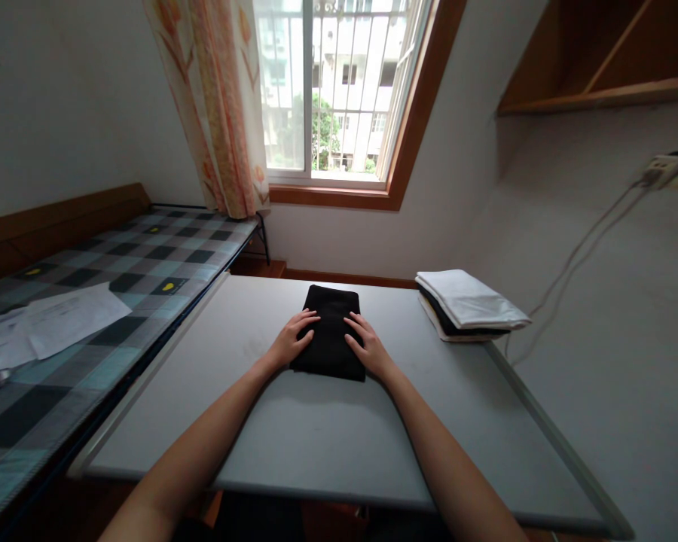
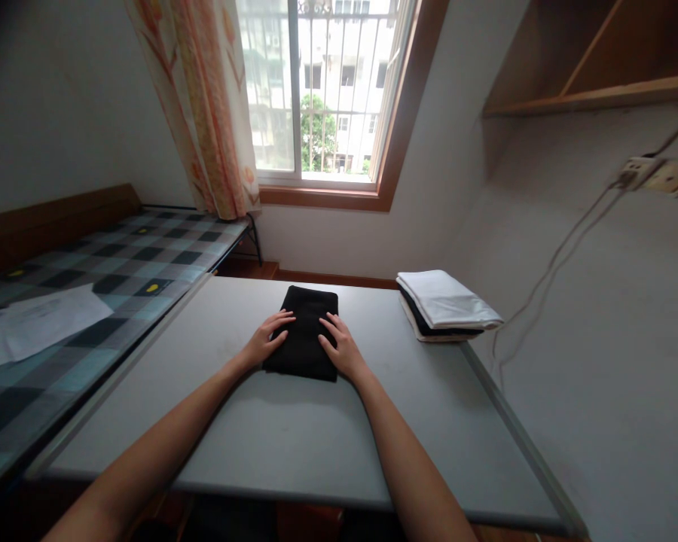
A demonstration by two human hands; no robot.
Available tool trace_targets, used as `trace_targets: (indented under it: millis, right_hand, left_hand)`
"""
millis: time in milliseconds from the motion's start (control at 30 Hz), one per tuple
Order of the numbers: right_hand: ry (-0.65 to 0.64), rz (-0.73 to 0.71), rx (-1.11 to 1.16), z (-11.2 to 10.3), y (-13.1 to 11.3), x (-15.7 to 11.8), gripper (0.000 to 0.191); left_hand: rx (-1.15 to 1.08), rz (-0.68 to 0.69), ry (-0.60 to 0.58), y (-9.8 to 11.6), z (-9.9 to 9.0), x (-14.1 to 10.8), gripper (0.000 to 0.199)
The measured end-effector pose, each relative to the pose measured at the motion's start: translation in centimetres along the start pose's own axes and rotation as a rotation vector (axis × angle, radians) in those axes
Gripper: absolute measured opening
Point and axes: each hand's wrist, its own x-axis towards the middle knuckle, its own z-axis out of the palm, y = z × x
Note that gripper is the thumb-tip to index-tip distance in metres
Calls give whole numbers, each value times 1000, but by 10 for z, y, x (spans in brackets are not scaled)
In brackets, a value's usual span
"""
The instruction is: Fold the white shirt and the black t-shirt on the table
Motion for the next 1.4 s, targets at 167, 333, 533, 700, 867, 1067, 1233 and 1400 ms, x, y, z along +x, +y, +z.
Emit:
trace_targets:
  millis: [167,333,533,700,867,1067,1233,1400]
  right_hand:
    - [10,4,11,0,-1,0,45]
    - [6,1,4,1,0,0,45]
    - [-7,-5,-2,1,0,0,46]
    - [105,-27,-12,-8,-8,0,42]
    - [186,-81,-58,-16,-16,-1,33]
    - [54,-104,-80,-10,-15,-1,33]
    - [50,-82,-78,-8,-13,-1,31]
    - [58,-62,-68,-7,-12,-1,31]
  left_hand:
    - [1,-3,3,1,-1,0,36]
    - [4,-7,1,3,-1,0,36]
    - [3,-15,-7,5,-2,1,36]
    - [-2,-12,-4,5,-3,0,36]
    - [-6,-14,-5,5,-3,0,36]
    - [-3,-13,-5,3,-2,0,36]
    - [-1,-7,-4,2,-1,0,36]
    - [-1,-15,2,5,-1,1,36]
